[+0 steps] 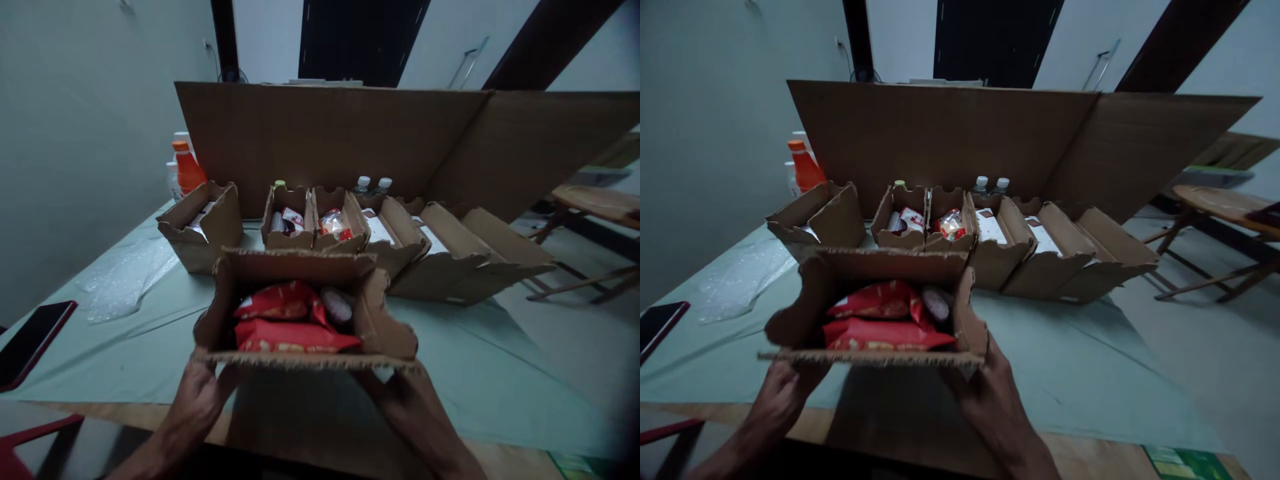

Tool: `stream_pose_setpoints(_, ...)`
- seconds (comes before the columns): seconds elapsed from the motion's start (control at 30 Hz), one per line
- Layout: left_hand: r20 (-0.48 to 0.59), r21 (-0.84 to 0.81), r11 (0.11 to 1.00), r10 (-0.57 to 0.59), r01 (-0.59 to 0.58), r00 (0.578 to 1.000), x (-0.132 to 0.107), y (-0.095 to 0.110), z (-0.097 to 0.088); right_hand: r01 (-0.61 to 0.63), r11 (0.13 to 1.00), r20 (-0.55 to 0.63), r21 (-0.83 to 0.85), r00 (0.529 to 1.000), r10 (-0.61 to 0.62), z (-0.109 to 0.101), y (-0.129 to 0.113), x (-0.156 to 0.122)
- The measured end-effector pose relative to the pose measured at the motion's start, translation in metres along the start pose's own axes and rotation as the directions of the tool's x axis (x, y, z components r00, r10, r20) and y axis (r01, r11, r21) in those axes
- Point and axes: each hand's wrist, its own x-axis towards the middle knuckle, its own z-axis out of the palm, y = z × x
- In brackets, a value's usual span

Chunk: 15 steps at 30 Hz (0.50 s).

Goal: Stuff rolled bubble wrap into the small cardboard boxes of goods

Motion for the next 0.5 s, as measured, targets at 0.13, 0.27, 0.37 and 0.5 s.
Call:
stream_pose_setpoints(0.13, 0.014, -0.095, 0.987, 0.129, -0.127, 0.991, 0.052, 0.040, 0.044, -0.083, 0.992, -0.176, -0.090, 0.982, 0.066, -0.021, 0.014, 0.029)
stream_pose_setpoints(0.27, 0.140, -0.175, 0.960, 0.245, -0.220, 0.959, 0.047, 0.047, 0.085, -0.234, 0.935, -0.301, -0.265, 0.942, 0.150, -0.059, 0.033, -0.003)
stream_pose_setpoints(0.37, 0.126, -0.177, 0.973, 0.170, -0.147, 0.977, 0.011, 0.032, 0.073, -0.223, 0.930, -0.245, -0.293, 0.957, 0.152, -0.054, 0.029, -0.033)
stream_pose_setpoints(0.5, -0.088, -0.138, 0.990, -0.033, 0.020, 0.996, -0.012, 0.017, 0.022, -0.097, 0.995, -0.008, -0.026, 0.995, 0.097, 0.000, 0.003, -0.008)
